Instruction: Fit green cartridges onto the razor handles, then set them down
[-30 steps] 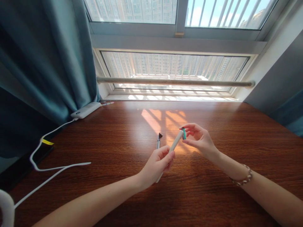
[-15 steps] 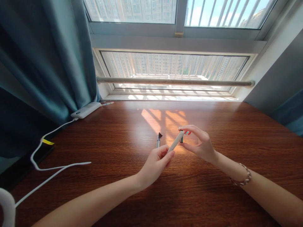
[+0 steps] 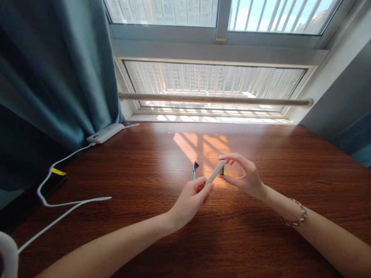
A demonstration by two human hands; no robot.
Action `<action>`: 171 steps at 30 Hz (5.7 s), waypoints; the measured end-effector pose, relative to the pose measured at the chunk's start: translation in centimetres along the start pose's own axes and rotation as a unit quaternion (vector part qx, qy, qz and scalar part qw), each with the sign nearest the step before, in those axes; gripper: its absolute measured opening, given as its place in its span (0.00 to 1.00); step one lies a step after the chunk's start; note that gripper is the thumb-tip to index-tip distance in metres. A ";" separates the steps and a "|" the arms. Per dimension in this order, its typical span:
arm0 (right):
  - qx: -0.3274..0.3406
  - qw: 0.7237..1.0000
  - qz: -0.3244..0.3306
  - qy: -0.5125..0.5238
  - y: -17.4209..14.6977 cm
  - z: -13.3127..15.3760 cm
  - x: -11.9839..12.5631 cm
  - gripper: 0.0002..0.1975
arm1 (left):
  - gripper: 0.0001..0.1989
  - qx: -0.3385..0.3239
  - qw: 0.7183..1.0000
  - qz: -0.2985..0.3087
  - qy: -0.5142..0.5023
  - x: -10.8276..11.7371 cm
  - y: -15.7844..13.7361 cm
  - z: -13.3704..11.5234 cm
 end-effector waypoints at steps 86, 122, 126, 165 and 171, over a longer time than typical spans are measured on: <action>0.018 0.993 -0.042 -0.109 0.1 -2.3 1.2 0.25 | 0.16 0.077 0.997 -0.015 -0.024 1.0 1.2 1.1; 0.015 0.991 0.103 0.078 -2.9 2.8 -3.3 0.19 | 0.12 0.059 0.993 -0.045 -0.091 1.3 0.7 0.0; -0.091 0.987 0.062 0.120 -2.9 1.2 -3.1 0.20 | 0.12 0.053 0.993 -0.045 -0.094 1.4 0.6 -0.1; -0.163 0.984 -0.043 0.060 -1.5 -2.7 -0.2 0.08 | 0.18 0.020 0.999 -0.006 -0.028 1.1 1.2 -0.3; -0.234 0.962 -0.050 0.132 -2.1 -3.7 -0.8 0.08 | 0.18 0.052 0.995 -0.024 -0.087 1.4 1.4 0.5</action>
Point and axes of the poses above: each hand's wrist, its own y-axis towards the middle knuckle, its own x-axis out of the back of the hand, z = x × y, the point moved 10 cm from there along y, towards the middle knuckle, and after that the axes turned 15 degrees about -z, right-handed, at the moved point
